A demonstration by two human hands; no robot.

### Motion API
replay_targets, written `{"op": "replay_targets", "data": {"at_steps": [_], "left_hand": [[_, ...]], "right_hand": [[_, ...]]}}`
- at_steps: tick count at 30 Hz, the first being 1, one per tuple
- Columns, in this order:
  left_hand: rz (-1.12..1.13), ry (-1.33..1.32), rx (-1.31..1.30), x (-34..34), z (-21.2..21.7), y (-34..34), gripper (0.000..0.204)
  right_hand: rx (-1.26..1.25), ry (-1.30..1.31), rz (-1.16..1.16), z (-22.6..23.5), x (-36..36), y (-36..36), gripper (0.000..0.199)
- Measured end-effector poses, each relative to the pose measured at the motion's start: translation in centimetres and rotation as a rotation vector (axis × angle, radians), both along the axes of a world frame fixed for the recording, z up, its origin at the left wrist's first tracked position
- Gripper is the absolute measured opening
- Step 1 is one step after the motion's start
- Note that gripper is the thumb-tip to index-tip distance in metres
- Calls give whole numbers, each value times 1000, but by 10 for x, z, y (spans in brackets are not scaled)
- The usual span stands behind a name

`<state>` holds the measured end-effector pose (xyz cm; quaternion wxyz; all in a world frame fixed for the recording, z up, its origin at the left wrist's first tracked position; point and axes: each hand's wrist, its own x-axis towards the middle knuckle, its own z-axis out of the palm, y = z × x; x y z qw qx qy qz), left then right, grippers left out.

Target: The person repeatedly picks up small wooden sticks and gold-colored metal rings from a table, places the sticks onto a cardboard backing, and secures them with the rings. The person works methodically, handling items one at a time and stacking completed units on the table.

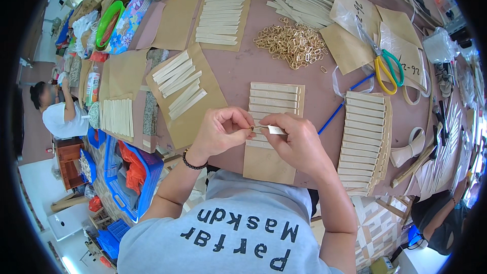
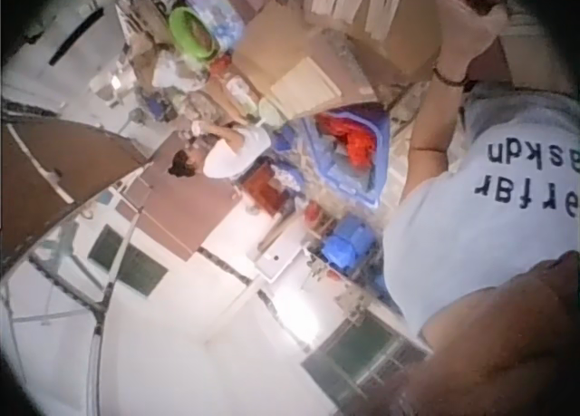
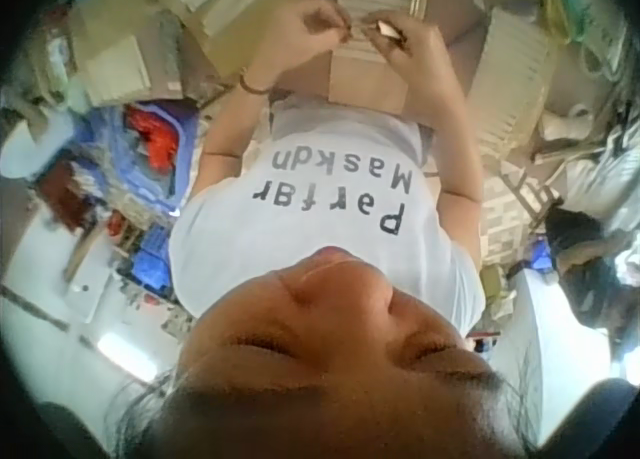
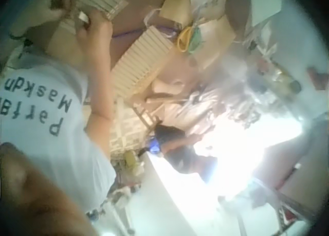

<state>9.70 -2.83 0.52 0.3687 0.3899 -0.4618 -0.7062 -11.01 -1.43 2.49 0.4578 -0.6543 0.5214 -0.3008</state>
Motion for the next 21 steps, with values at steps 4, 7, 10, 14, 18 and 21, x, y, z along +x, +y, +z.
{"op": "replay_targets", "data": {"at_steps": [4,7,10,14,18,21], "left_hand": [[-6,15,51,2,0,0,10],[-21,23,13,3,-5,1,11],[10,99,63,2,-12,2,18],[-18,31,-19,-4,-12,2,23],[-49,-55,28,-3,-8,3,24],[-17,-52,20,-4,-7,5,26]], "right_hand": [[5,-21,21,-1,1,0,13],[24,-17,13,0,2,0,13],[19,8,6,-2,1,0,13],[32,38,-1,-1,1,-1,14],[51,26,3,1,1,0,12],[148,3,-10,9,1,-1,10]]}}
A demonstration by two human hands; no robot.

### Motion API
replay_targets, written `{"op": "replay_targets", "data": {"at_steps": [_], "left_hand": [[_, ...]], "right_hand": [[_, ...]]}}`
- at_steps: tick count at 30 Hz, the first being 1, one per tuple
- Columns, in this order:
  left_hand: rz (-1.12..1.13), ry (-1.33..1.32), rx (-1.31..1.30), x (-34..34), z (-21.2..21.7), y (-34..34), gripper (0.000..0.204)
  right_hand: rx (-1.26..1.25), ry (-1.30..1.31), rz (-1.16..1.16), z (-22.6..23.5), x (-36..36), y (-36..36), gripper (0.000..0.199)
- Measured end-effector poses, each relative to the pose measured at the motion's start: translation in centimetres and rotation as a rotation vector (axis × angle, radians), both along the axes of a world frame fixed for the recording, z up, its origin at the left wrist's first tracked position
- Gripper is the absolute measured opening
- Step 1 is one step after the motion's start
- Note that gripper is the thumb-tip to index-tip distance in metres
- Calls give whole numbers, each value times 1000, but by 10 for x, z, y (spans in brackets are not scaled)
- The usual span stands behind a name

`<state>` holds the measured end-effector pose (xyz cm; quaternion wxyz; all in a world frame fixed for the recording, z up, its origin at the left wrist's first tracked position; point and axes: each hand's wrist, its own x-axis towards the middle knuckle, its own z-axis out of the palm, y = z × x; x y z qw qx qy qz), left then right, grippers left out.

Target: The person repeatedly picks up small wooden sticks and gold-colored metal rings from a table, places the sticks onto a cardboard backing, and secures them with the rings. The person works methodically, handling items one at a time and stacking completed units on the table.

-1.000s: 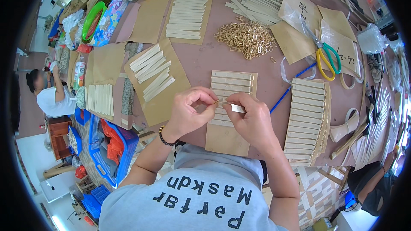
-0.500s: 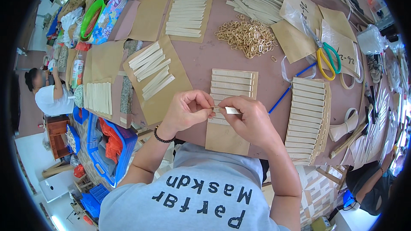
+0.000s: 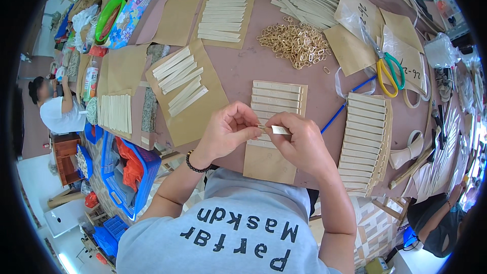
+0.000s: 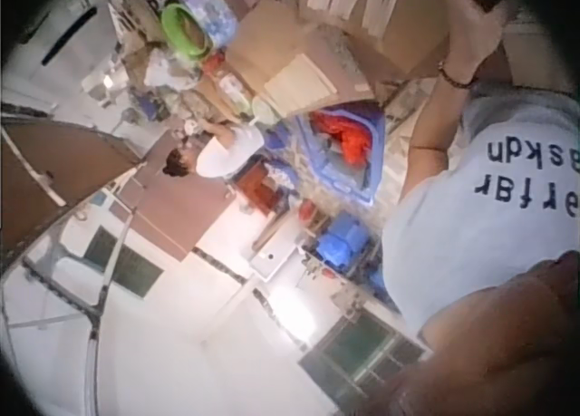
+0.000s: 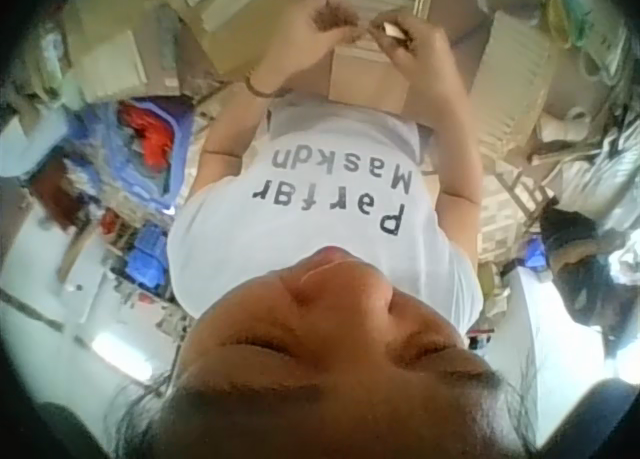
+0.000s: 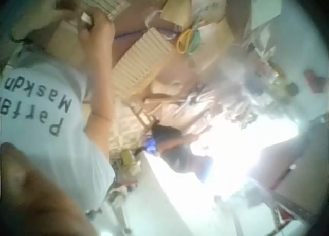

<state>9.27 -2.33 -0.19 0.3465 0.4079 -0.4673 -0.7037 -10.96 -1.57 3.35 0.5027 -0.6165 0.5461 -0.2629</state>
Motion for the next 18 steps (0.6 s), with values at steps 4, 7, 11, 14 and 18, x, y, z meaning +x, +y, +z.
{"op": "replay_targets", "data": {"at_steps": [4,7,11,14,18], "left_hand": [[131,74,-56,-4,-8,4,26],[235,82,-57,4,-7,2,26],[323,196,-58,3,-14,5,25],[391,250,-35,-8,-17,13,24],[367,221,17,-15,-15,25,21]], "right_hand": [[-38,-68,-201,-19,-3,6,10],[-44,-204,-450,-21,-5,5,8],[220,-688,-650,-25,3,14,16],[306,-917,-608,-39,19,24,16],[312,-1010,-633,-32,35,24,13]]}}
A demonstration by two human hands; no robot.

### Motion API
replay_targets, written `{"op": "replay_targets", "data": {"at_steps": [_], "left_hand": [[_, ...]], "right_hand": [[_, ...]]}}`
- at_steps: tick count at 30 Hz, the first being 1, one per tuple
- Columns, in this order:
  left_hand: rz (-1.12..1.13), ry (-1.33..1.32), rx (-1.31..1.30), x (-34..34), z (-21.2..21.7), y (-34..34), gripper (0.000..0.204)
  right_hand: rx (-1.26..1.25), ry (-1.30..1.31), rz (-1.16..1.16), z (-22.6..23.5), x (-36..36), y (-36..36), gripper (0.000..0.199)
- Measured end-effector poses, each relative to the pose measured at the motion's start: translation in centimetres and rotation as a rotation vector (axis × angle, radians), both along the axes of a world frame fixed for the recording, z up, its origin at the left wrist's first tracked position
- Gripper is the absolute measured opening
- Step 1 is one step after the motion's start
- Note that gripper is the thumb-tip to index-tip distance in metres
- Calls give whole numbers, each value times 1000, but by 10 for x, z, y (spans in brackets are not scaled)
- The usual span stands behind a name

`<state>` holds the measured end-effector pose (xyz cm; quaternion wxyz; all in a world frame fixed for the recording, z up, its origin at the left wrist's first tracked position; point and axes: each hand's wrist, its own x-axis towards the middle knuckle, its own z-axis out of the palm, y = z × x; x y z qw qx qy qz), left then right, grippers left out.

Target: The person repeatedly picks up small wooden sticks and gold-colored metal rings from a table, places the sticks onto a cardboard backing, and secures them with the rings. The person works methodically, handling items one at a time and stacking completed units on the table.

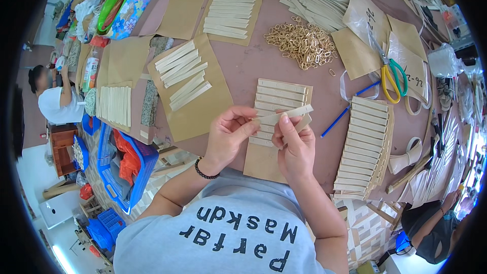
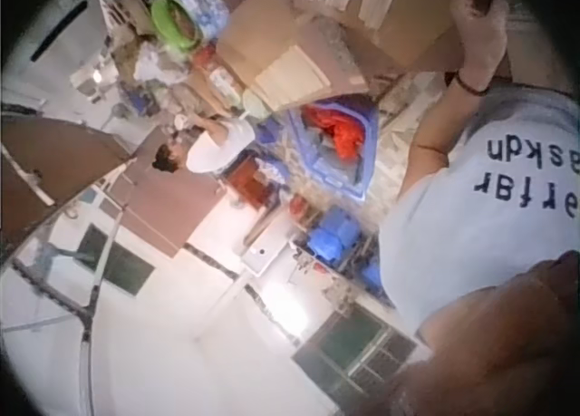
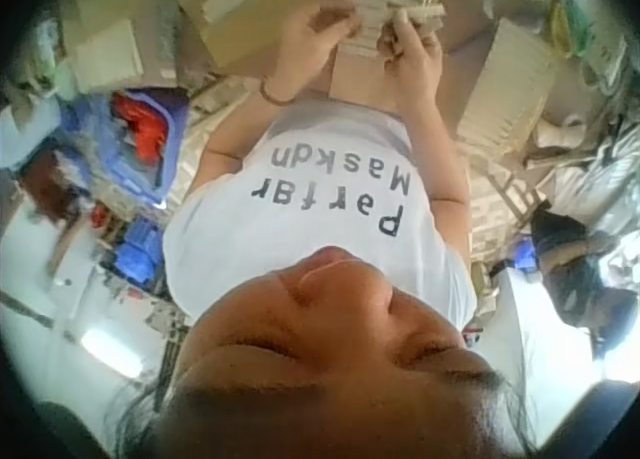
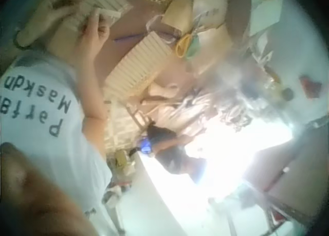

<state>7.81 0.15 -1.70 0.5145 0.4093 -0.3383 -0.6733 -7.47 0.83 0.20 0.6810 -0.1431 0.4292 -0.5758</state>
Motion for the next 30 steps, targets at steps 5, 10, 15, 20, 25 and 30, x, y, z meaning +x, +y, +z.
{"op": "replay_targets", "data": {"at_steps": [5,10,15,20,25,30], "left_hand": [[-85,59,21,0,0,12,18],[-89,17,-45,-4,-4,29,23],[-206,-944,-660,9,5,26,35],[-262,-1238,-957,9,-17,16,30],[-204,-1339,-1000,7,-16,-10,23],[-253,-1175,-913,9,-19,6,25]], "right_hand": [[-146,114,73,-4,-1,3,14],[-144,154,158,-6,-7,6,18],[-87,248,191,5,-38,-8,22],[-111,263,235,9,-61,-11,21],[-83,360,233,10,-60,-10,17],[70,565,509,14,-52,-9,14]]}}
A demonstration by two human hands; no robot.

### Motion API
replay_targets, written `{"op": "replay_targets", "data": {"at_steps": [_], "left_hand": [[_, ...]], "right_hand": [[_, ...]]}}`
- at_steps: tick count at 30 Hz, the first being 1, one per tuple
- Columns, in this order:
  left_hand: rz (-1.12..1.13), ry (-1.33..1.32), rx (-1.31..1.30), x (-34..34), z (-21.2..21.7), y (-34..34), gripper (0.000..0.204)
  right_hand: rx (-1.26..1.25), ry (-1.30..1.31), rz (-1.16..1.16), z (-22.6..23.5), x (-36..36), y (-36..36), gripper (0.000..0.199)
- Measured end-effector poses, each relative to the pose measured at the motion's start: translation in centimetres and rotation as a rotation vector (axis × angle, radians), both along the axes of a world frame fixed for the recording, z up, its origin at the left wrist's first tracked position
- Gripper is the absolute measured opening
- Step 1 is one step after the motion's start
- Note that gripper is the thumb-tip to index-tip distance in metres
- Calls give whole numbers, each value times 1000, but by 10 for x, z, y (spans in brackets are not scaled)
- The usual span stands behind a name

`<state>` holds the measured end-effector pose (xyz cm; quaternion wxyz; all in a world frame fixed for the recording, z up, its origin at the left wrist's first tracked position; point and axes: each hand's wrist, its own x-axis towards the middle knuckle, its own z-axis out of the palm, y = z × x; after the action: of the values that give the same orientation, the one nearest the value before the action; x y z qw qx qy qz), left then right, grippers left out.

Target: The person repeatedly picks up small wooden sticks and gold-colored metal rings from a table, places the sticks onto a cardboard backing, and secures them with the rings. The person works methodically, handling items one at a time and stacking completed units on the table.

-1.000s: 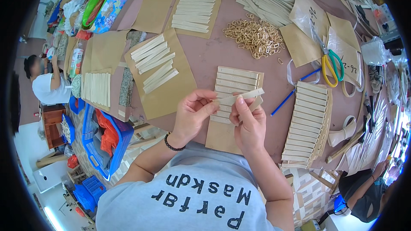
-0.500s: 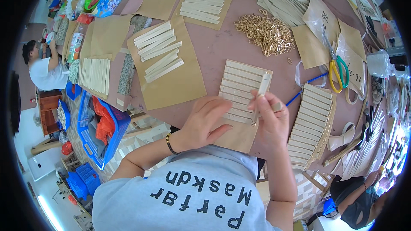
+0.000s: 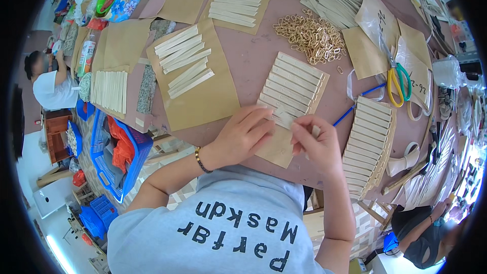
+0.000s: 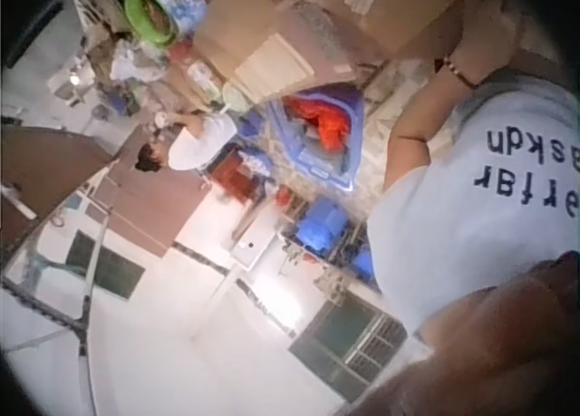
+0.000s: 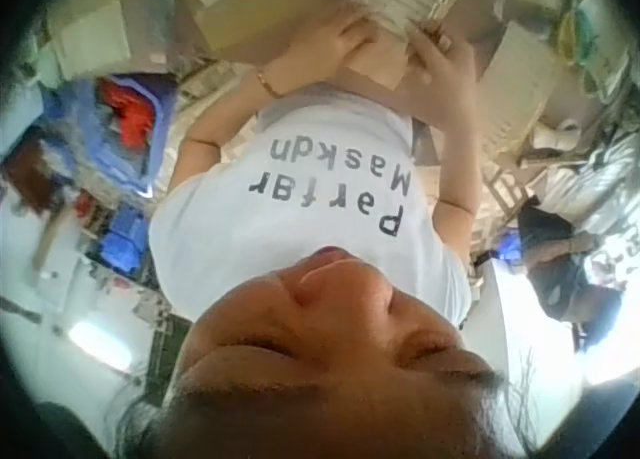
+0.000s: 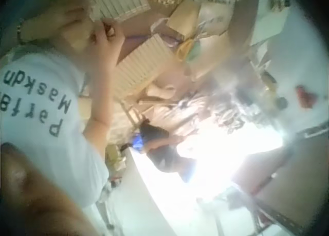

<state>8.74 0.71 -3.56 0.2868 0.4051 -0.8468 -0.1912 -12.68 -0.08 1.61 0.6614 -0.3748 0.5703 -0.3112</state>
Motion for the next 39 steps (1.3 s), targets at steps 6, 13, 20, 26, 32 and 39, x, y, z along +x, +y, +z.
{"op": "replay_targets", "data": {"at_steps": [6,13,20,26,32,39], "left_hand": [[64,-39,22,20,6,39,30],[99,-49,29,24,4,46,32],[93,-41,43,25,4,45,33],[67,-78,43,25,5,44,32],[71,-128,38,23,5,46,31],[71,-173,26,21,4,46,30]], "right_hand": [[-38,215,293,-10,16,4,17],[-64,369,432,-8,34,-8,22],[-34,399,443,-8,36,-13,22],[9,400,433,-5,38,-16,22],[-61,365,377,-5,28,-11,21],[-117,595,361,7,8,-4,17]]}}
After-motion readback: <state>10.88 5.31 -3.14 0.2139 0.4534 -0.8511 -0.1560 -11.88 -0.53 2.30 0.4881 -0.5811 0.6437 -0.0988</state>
